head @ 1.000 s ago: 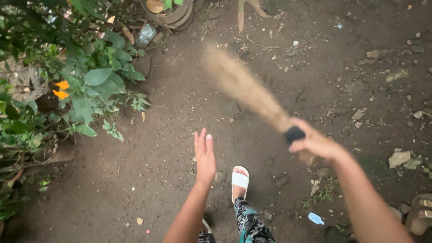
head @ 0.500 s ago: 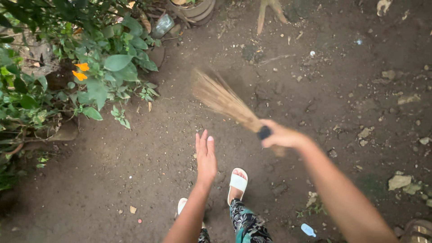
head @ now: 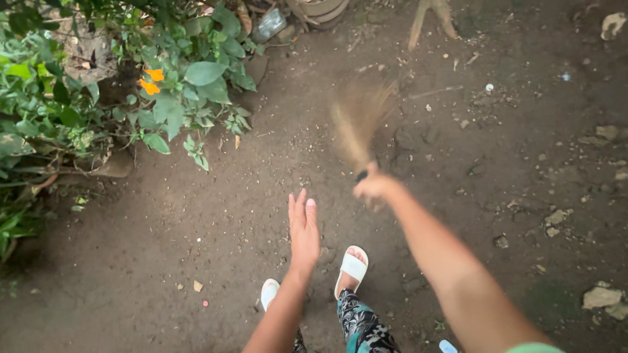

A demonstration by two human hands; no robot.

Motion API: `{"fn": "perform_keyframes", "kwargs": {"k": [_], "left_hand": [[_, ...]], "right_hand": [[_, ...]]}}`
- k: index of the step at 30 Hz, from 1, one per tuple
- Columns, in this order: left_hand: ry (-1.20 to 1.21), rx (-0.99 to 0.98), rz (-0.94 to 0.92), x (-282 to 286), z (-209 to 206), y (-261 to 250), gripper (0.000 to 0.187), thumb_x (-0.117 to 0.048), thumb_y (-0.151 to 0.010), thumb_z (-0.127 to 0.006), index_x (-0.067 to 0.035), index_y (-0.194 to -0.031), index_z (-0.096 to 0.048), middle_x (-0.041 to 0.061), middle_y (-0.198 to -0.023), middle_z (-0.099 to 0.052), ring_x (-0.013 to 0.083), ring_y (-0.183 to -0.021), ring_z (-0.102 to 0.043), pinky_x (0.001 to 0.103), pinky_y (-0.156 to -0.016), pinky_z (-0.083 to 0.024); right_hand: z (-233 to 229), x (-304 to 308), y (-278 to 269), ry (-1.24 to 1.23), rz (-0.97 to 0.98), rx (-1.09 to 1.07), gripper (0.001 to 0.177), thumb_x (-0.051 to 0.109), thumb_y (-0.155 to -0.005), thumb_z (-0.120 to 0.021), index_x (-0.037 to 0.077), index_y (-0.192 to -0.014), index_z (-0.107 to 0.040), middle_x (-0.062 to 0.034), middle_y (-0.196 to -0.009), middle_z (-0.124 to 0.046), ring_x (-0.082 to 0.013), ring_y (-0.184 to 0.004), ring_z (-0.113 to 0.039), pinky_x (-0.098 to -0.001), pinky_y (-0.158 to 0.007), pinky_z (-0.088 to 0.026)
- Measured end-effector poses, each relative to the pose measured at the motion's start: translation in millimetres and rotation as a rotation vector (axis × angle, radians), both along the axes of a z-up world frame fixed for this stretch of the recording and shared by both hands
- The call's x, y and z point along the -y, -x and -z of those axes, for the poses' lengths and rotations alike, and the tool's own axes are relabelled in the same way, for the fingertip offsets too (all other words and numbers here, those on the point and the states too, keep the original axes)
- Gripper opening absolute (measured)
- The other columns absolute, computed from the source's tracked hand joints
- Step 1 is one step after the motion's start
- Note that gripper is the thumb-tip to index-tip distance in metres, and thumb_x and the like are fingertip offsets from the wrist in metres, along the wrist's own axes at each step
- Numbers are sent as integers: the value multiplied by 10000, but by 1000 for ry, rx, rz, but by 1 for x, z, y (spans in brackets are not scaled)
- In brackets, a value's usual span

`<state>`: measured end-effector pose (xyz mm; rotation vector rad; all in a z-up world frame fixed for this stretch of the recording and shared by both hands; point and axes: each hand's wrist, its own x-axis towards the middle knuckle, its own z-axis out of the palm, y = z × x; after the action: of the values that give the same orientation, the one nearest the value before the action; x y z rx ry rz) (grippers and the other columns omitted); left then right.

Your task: The person sweeps a dirt path in a garden using a traditional straw broom. They move along the path, sweeping debris and dust from the ground, navigating around potted plants and concrete steps.

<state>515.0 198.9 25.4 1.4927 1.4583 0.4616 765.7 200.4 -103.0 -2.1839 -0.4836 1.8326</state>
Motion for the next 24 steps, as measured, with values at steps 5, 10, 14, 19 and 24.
{"fn": "perform_keyframes", "kwargs": {"k": [5, 10, 14, 19, 24], "left_hand": [[15, 20, -20, 3, 6, 6, 547, -394, -1064, -410, -92, -1517, -457, 241, -1660, -238, 355, -1551, -222, 410, -1232, -186], [10, 12, -38, -2, 10, 28, 559, -409, -1070, -394, -80, -1519, -451, 244, -1661, -240, 353, -1560, -208, 410, -1237, -175], [7, 15, -62, -4, -1, 31, 565, -416, -1067, -395, -85, -1522, -447, 245, -1662, -226, 356, -1558, -202, 410, -1234, -174], [47, 35, -69, -2, -20, 24, 564, -413, -1058, -394, -102, -1526, -445, 236, -1664, -209, 355, -1552, -190, 411, -1223, -170], [-15, 45, -37, -9, -16, 34, 551, -400, -1068, -408, -96, -1526, -452, 241, -1664, -221, 360, -1556, -205, 412, -1234, -175]], "right_hand": [[-47, 76, 16, -551, 94, -157, 934, 106, -702, -810, 109, -1545, -410, -97, -1266, -634, -213, -1143, -607, -303, -927, -496], [-91, 141, 27, -639, 353, 102, 1017, 55, -654, -812, 65, -1560, -348, -127, -1243, -638, -223, -1047, -643, -349, -852, -540], [-65, 112, 106, -217, 684, 242, 832, 44, -685, -769, 77, -1414, -369, -133, -1062, -618, -274, -805, -663, -416, -622, -587], [-51, 76, 145, -172, 534, -292, 715, 92, -718, -764, 126, -1328, -394, -160, -986, -604, -278, -739, -626, -416, -586, -531], [-137, 113, 68, -16, 407, -307, 989, 164, -668, -758, 354, -1537, -324, -140, -1095, -625, -280, -710, -641, -439, -550, -531]]}}
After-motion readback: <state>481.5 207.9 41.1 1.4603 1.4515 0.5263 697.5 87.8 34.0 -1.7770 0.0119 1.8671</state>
